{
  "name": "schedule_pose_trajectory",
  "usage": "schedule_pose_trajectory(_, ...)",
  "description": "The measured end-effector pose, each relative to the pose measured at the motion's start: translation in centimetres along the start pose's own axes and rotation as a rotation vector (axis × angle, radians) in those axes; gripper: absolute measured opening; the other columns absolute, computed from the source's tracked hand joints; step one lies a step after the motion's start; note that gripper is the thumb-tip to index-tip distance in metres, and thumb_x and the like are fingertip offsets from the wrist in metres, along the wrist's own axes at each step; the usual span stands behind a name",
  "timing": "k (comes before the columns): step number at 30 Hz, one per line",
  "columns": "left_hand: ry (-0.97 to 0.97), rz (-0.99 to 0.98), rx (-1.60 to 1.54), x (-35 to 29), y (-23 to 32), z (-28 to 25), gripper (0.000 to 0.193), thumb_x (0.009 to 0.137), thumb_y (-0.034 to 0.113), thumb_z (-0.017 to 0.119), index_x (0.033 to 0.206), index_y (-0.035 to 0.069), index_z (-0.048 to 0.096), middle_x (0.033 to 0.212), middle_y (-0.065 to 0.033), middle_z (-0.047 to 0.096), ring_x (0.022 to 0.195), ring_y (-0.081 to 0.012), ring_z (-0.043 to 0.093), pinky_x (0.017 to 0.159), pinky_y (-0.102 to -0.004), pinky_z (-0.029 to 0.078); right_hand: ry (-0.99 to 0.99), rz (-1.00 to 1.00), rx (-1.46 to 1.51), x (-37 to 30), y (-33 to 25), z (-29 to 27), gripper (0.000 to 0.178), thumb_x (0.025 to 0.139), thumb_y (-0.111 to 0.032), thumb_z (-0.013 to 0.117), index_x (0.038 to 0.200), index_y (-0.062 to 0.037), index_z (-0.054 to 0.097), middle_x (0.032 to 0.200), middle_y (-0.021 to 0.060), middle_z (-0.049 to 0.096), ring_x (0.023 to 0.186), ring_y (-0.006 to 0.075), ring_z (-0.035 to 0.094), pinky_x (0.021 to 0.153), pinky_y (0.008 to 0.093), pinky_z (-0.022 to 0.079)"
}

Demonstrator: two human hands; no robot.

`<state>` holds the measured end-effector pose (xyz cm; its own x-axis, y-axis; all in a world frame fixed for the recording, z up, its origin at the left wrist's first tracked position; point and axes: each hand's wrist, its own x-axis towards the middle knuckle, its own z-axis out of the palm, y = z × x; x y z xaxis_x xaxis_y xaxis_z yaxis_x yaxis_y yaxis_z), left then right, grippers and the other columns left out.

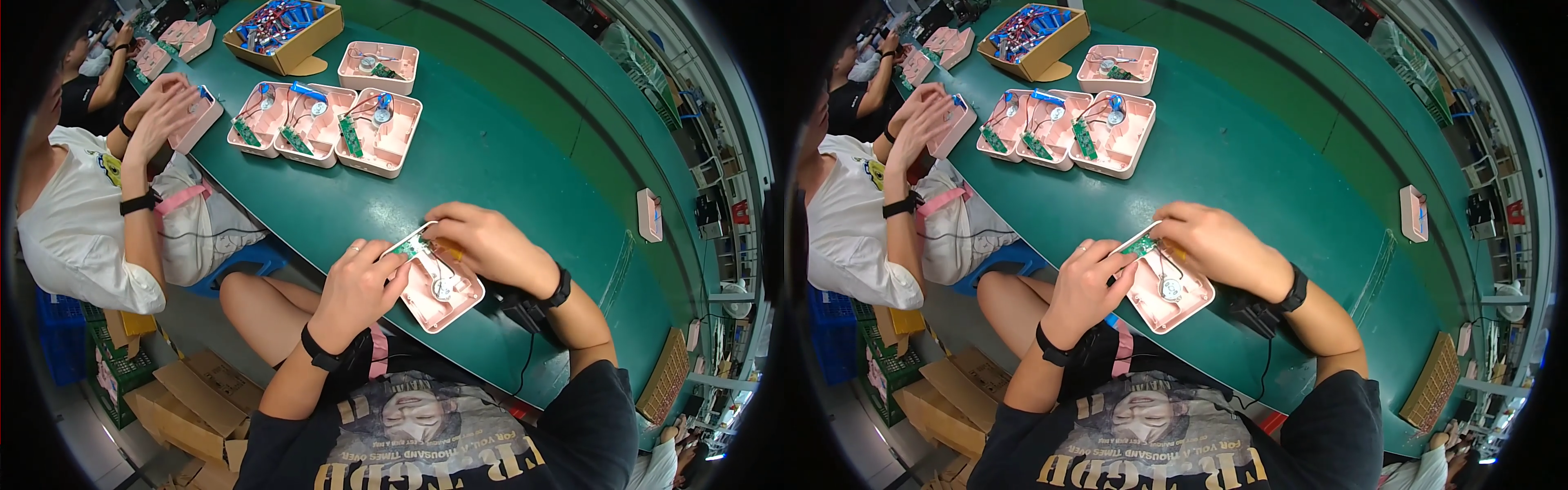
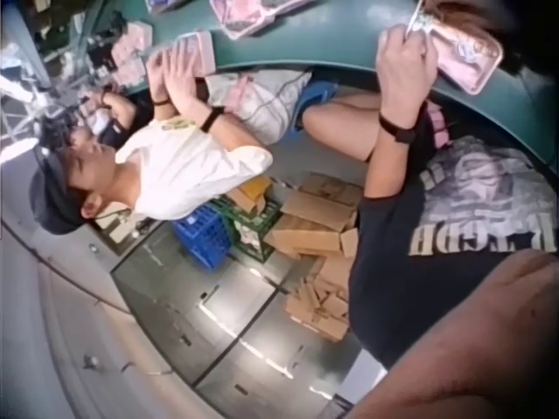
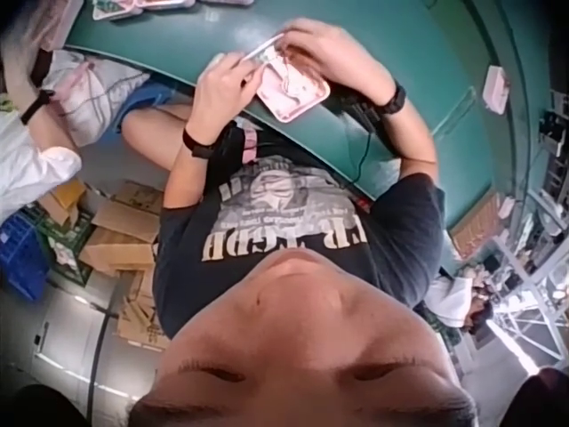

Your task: The person assembles electronic devices by placing a circuit board and a battery into a pink plastic housing, connecting wires, and then setting the unit aside on the workbench.

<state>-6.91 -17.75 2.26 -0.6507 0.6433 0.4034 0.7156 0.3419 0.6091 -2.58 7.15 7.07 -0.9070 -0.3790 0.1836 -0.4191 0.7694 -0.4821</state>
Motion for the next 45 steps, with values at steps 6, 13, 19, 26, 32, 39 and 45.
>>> schedule_pose_trajectory(6,0.094,-0.053,0.037,-0.9,-0.6,-0.3,0.006,0.086,0.007,0.078,0.087,0.004,0.074,0.088,-0.0102,0.063,0.081,-0.0302,0.064,0.072,-0.0412,0.054,-0.007,0.078,-0.004,0.3,1.9,-2.3,0.023,0.092,-0.014,0.077,0.113,-0.0057,0.075,0.118,0.0118,0.070,0.100,0.0325,0.071,0.089,0.0425,0.058)
schedule_pose_trajectory(13,0.204,-0.088,0.053,-1.9,-1.8,0.0,0.006,0.088,0.003,0.074,0.089,-0.001,0.071,0.089,-0.0138,0.063,0.079,-0.0329,0.063,0.071,-0.0422,0.051,-0.201,0.104,0.020,0.8,-0.3,-3.2,0.021,0.097,-0.014,0.075,0.116,-0.0044,0.075,0.111,0.0125,0.073,0.099,0.0267,0.071,0.087,0.0361,0.057)
schedule_pose_trajectory(19,0.334,-0.214,-0.113,-2.9,-4.3,-1.4,0.005,0.088,0.003,0.074,0.087,0.000,0.069,0.088,-0.0131,0.062,0.080,-0.0335,0.062,0.073,-0.0428,0.051,-0.477,0.586,0.592,3.5,1.0,-1.7,0.027,0.098,-0.010,0.077,0.123,-0.0001,0.072,0.111,0.0066,0.075,0.106,0.0146,0.070,0.092,0.0308,0.056)
schedule_pose_trajectory(26,0.371,-0.228,-0.180,-3.5,-8.5,-4.8,0.005,0.089,0.002,0.072,0.087,0.000,0.068,0.088,-0.0141,0.062,0.080,-0.0355,0.062,0.074,-0.0438,0.051,-0.381,0.458,1.016,8.0,-0.4,5.1,0.030,0.098,0.002,0.070,0.128,-0.0004,0.070,0.109,0.0040,0.075,0.096,0.0074,0.066,0.084,0.0282,0.057)
schedule_pose_trajectory(32,0.373,-0.209,-0.200,-3.3,-10.0,-5.8,0.004,0.089,0.002,0.072,0.088,0.000,0.068,0.089,-0.0147,0.063,0.080,-0.0359,0.062,0.074,-0.0443,0.051,-0.341,0.552,1.036,9.1,0.8,5.4,0.017,0.097,-0.004,0.074,0.114,0.0005,0.071,0.100,0.0017,0.072,0.090,0.0084,0.064,0.081,0.0270,0.054)
schedule_pose_trajectory(39,0.396,-0.229,-0.178,-3.6,-10.2,-5.9,0.004,0.090,0.003,0.072,0.089,0.000,0.069,0.089,-0.0148,0.062,0.080,-0.0360,0.062,0.073,-0.0436,0.051,-0.455,0.484,0.800,10.0,-0.5,4.8,0.011,0.100,-0.007,0.064,0.104,-0.0028,0.073,0.079,0.0001,0.070,0.067,0.0077,0.060,0.063,0.0275,0.050)
schedule_pose_trajectory(45,0.403,-0.196,-0.138,-3.1,-9.8,-5.5,0.004,0.090,0.000,0.069,0.088,-0.003,0.067,0.090,-0.0163,0.062,0.079,-0.0333,0.061,0.071,-0.0400,0.049,-0.480,0.511,0.663,10.5,-0.9,3.1,0.013,0.096,-0.006,0.064,0.103,-0.0016,0.074,0.077,0.0040,0.070,0.066,0.0115,0.066,0.062,0.0318,0.052)
